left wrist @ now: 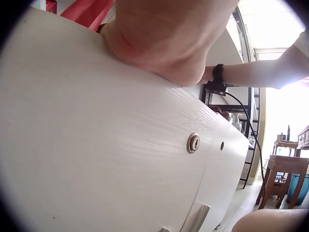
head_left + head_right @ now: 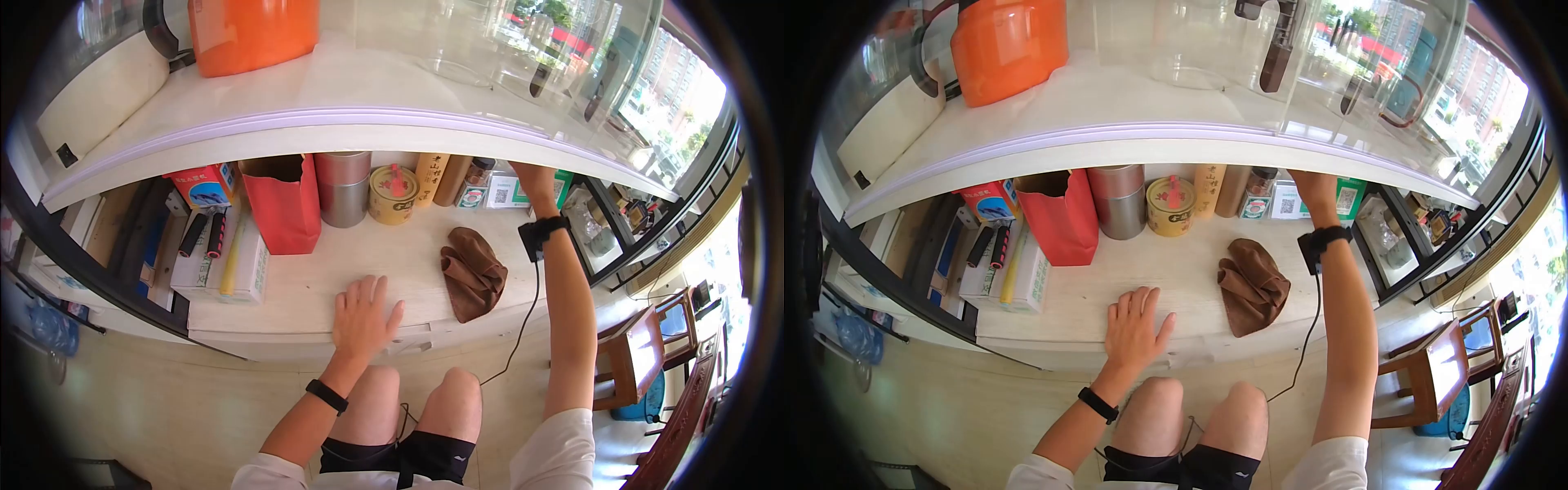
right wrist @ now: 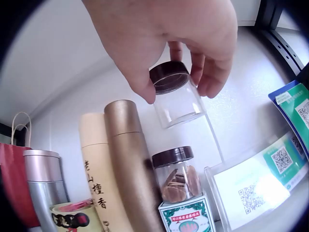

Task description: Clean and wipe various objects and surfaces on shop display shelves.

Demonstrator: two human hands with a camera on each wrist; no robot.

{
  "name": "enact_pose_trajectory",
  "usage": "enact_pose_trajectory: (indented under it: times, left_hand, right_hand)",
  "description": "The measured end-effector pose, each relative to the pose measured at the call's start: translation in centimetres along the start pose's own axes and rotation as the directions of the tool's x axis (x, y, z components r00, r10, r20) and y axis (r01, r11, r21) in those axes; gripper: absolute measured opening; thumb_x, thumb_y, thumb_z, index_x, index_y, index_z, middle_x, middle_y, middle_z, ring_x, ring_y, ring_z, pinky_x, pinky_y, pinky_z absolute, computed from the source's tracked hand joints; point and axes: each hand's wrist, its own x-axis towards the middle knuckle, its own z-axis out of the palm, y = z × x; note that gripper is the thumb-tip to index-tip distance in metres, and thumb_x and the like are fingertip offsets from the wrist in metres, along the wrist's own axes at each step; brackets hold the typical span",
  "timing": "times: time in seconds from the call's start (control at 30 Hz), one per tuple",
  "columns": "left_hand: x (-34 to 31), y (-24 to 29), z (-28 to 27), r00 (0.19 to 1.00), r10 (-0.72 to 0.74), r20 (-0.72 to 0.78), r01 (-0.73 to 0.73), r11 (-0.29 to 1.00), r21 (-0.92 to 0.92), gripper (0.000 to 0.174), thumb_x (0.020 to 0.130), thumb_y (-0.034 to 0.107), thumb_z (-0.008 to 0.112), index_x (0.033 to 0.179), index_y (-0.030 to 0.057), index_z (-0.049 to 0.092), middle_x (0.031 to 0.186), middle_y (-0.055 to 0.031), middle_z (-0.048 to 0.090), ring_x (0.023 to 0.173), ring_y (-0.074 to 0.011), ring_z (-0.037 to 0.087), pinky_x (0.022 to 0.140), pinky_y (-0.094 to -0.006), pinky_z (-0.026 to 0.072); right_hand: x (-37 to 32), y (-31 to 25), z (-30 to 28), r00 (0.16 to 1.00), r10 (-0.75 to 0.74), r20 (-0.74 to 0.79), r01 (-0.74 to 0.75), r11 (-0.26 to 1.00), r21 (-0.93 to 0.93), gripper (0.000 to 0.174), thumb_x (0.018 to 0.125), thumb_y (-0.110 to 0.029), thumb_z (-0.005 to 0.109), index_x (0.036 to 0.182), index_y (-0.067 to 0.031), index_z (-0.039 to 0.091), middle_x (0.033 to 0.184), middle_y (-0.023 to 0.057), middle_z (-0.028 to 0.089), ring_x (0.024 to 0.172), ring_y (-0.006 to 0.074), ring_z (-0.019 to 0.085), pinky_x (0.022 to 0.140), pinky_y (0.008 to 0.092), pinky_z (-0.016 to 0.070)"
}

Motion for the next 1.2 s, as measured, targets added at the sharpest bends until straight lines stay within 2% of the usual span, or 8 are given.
enact_pose_trajectory:
  times: [0.17, 0.3, 0.5, 0.83, 0.97, 1.03, 1.1, 1.2]
  left_hand:
    - [0.0, 0.2, 0.3, 1.0, 0.01, -0.019, -0.01, 0.999, 0.034, 0.053, 0.092, 0.042, 0.059, 0.127, 0.0023, 0.059, 0.122, -0.0099, 0.058, 0.111, -0.0281, 0.051, 0.089, -0.0413, 0.0394]
    - [0.0, 0.1, 0.1, 1.0, 0.004, -0.021, -0.004, 1.0, 0.017, 0.052, 0.091, 0.04, 0.06, 0.126, 0.0015, 0.057, 0.124, -0.0115, 0.059, 0.111, -0.0293, 0.052, 0.089, -0.042, 0.0398]
    - [0.2, 0.4, 0.0, 1.0, 0.006, -0.023, -0.005, 1.0, 0.02, 0.052, 0.09, 0.039, 0.062, 0.126, 0.0015, 0.056, 0.124, -0.012, 0.059, 0.111, -0.0297, 0.053, 0.089, -0.042, 0.0402]
    - [0.0, 0.4, -0.1, 1.0, 0.02, -0.008, -0.019, 1.0, 0.023, 0.051, 0.092, 0.037, 0.06, 0.128, 0.0015, 0.054, 0.123, -0.0126, 0.059, 0.111, -0.0302, 0.052, 0.091, -0.0424, 0.0396]
    - [0.1, 0.5, -0.1, 1.0, 0.01, 0.018, -0.01, 1.0, 0.028, 0.05, 0.093, 0.035, 0.058, 0.13, 0.0011, 0.052, 0.126, -0.0136, 0.057, 0.113, -0.032, 0.051, 0.092, -0.0436, 0.0395]
    - [0.1, 0.4, 0.0, 0.998, -0.013, 0.059, 0.013, 1.0, -0.004, 0.049, 0.094, 0.033, 0.057, 0.131, 0.0009, 0.05, 0.13, -0.015, 0.056, 0.116, -0.0336, 0.05, 0.094, -0.0453, 0.0389]
    - [-0.1, 0.2, 0.2, 1.0, -0.02, -0.009, 0.02, 0.999, -0.033, 0.049, 0.094, 0.029, 0.055, 0.134, 0.0005, 0.048, 0.134, -0.017, 0.053, 0.12, -0.0356, 0.048, 0.099, -0.0471, 0.0372]
    - [-0.4, 0.1, 0.0, 0.997, -0.007, -0.073, 0.002, 0.997, -0.074, 0.05, 0.095, 0.025, 0.052, 0.137, -0.0002, 0.045, 0.139, -0.0196, 0.048, 0.126, -0.0379, 0.045, 0.104, -0.0491, 0.0339]
  right_hand:
    - [0.4, 1.5, 3.6, 0.995, -0.028, 0.101, 0.02, 0.997, 0.081, 0.028, 0.082, -0.016, 0.075, 0.107, -0.0031, 0.07, 0.101, 0.018, 0.071, 0.09, 0.0346, 0.066, 0.082, 0.0402, 0.0512]
    - [-0.2, 0.6, 4.3, 0.962, 0.167, 0.214, -0.241, 0.887, 0.394, 0.035, 0.079, -0.018, 0.079, 0.108, -0.0009, 0.069, 0.097, 0.0154, 0.071, 0.085, 0.0287, 0.067, 0.077, 0.0383, 0.0524]
    - [-1.1, 1.4, 5.9, 0.86, 0.394, 0.326, -0.477, 0.847, 0.236, 0.038, 0.077, -0.007, 0.08, 0.112, 0.0, 0.068, 0.101, 0.0072, 0.071, 0.09, 0.0169, 0.066, 0.079, 0.0321, 0.053]
    - [-5.4, -0.9, 3.2, 0.9, 0.384, 0.205, -0.422, 0.886, 0.194, 0.064, 0.081, -0.034, 0.079, 0.127, 0.0043, 0.056, 0.122, 0.026, 0.063, 0.107, 0.0378, 0.063, 0.089, 0.042, 0.0512]
    - [-15.0, -6.9, -0.9, 0.792, -0.051, 0.608, -0.117, 0.965, 0.233, 0.058, 0.091, -0.042, 0.067, 0.13, -0.0013, 0.055, 0.123, 0.025, 0.059, 0.121, 0.0415, 0.052, 0.105, 0.0486, 0.0408]
    - [-20.1, -11.0, -1.4, 0.892, -0.157, 0.425, 0.227, 0.967, -0.119, 0.055, 0.092, -0.044, 0.062, 0.132, -0.0067, 0.056, 0.13, 0.0225, 0.054, 0.128, 0.0438, 0.046, 0.109, 0.0533, 0.0356]
    - [-20.1, -14.4, -1.5, 0.857, -0.181, 0.482, 0.094, 0.975, 0.201, 0.052, 0.091, -0.043, 0.061, 0.132, -0.0109, 0.057, 0.141, 0.0203, 0.049, 0.134, 0.0464, 0.039, 0.11, 0.0548, 0.0341]
    - [-21.3, -20.1, -1.1, 0.826, -0.371, 0.425, 0.256, 0.918, 0.302, 0.048, 0.091, -0.04, 0.06, 0.13, -0.0128, 0.058, 0.137, 0.0169, 0.05, 0.134, 0.0407, 0.042, 0.113, 0.0517, 0.0334]
